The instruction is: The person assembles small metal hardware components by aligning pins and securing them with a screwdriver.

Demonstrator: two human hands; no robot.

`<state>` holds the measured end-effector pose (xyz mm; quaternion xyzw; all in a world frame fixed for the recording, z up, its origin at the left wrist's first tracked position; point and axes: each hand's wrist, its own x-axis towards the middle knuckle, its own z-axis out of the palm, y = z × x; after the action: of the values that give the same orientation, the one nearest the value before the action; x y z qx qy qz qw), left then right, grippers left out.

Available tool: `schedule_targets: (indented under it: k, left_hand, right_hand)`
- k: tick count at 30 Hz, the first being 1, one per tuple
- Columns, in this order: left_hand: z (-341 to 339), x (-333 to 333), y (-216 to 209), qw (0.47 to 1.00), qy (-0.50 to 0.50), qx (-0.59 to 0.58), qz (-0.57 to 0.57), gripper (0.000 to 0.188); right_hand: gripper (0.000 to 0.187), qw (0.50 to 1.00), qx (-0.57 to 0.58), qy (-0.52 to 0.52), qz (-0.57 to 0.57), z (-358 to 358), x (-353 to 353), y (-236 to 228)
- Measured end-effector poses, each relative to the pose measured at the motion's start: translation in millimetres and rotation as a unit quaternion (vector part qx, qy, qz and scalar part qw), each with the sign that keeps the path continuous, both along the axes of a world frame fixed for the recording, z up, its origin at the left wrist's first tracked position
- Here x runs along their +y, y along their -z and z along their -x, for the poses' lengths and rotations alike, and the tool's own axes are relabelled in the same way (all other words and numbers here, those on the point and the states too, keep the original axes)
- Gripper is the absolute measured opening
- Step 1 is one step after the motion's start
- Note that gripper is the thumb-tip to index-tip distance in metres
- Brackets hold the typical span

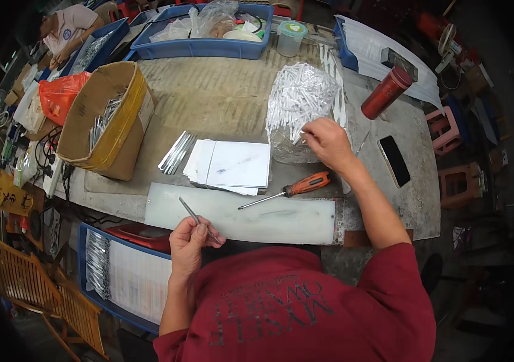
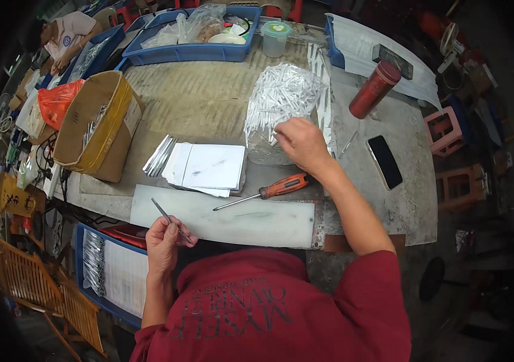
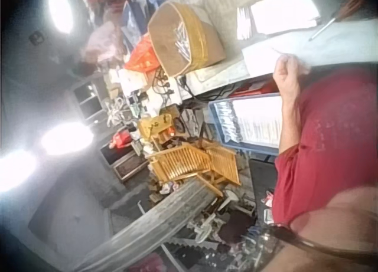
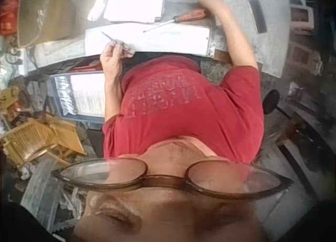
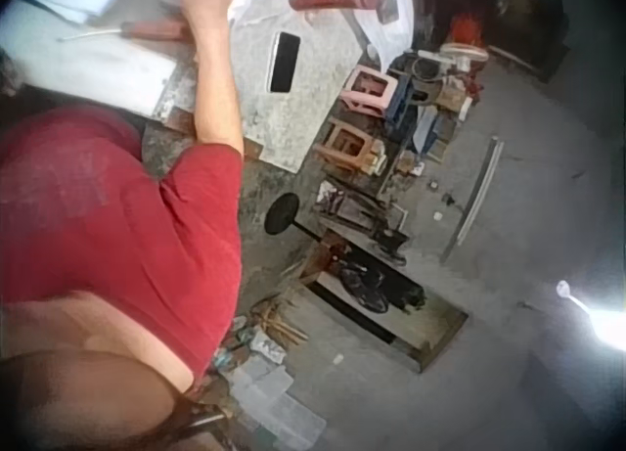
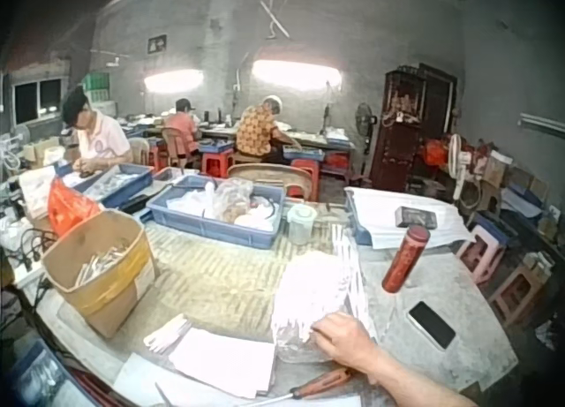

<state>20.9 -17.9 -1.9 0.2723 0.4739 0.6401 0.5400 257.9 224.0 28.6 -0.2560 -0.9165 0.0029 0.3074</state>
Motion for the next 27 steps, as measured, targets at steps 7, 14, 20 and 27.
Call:
schedule_targets:
  k: [7, 14, 20, 27]
  left_hand:
    - [-5.2, 16.1, -11.8, 1.000, 0.005, -0.018, 0.000, 0.017]
    - [-16.7, 45.0, -23.2, 0.996, 0.081, 0.013, -0.029, 0.021]
    - [-19.1, 54.8, -23.4, 0.991, 0.134, -0.007, -0.026, 0.020]
    - [-4.9, 48.1, -18.6, 0.986, 0.155, 0.047, -0.024, 0.019]
  right_hand:
    - [0.010, 0.787, 0.371, -0.017, 0.493, 12.9, -49.4, -18.5]
    - [0.008, 0.694, 0.421, -0.074, 0.580, 40.4, -91.6, -10.6]
    - [0.008, 0.665, 0.427, -0.092, 0.606, 54.0, -107.2, -1.3]
    - [0.008, 0.815, 0.229, -0.126, 0.518, 40.7, -96.9, -5.0]
